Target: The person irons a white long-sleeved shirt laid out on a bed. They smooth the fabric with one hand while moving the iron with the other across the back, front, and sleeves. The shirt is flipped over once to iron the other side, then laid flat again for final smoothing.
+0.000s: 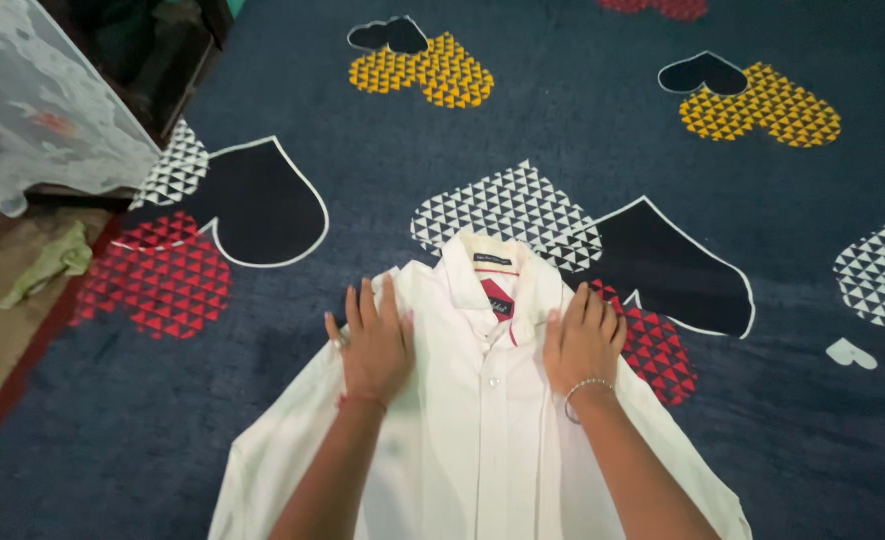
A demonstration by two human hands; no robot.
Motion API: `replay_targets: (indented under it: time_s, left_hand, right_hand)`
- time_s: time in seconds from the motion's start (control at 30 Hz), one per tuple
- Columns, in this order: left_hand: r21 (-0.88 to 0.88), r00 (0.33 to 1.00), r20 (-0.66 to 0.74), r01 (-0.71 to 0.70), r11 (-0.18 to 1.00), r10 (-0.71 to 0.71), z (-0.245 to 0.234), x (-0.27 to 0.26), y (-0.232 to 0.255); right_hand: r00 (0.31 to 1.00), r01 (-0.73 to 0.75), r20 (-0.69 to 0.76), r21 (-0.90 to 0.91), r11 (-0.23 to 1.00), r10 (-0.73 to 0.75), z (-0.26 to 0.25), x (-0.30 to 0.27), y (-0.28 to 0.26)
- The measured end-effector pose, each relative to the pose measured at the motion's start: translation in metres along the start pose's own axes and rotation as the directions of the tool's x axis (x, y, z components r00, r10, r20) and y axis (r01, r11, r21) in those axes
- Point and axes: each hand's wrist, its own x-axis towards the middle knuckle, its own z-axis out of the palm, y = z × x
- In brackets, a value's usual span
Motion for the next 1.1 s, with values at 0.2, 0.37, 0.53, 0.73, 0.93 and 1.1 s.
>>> replay_targets:
  time_s: [0.2, 0.37, 0.53, 0.73, 0.93, 1.1]
  left_hand:
    - [-0.286, 0.987, 0.144, -0.023, 0.958, 0.067, 0.004, 0.052, -0.014]
    - [-0.488, 0.921, 0.325, -0.028, 0.872, 0.212, -0.039, 0.061, -0.010]
    - [-0.193, 0.790, 0.564, -0.155, 0.969, 0.239, -0.069, 0.043, -0.007]
    - [-0.135, 0.885, 0.319, -0.313, 0.940, 0.340, -0.105, 0.019, -0.002]
    - [0.013, 0.884, 0.336, -0.351, 0.936, 0.326, -0.193, -0.006, 0.018]
    - [0.169, 0.931, 0.217, -0.331, 0.928, 0.292, -0.283, -0.033, 0.041]
  right_hand:
    - [0.917, -0.176, 0.396, 0.317, 0.932, 0.038, -0.019, 0.037, 0.049]
    - [0.844, -0.309, 0.493, 0.769, 0.559, -0.211, -0.048, 0.034, 0.070]
    - [0.899, -0.011, 0.297, 0.751, 0.661, -0.323, -0.055, 0.013, 0.052]
    - [0.940, 0.091, 0.245, 0.491, 0.866, -0.238, -0.095, 0.004, 0.025]
    - [0.971, 0.199, 0.076, 0.282, 0.938, -0.228, -0.180, -0.022, -0.008]
    - [0.970, 0.130, 0.192, 0.125, 0.984, -0.152, -0.282, -0.047, -0.032]
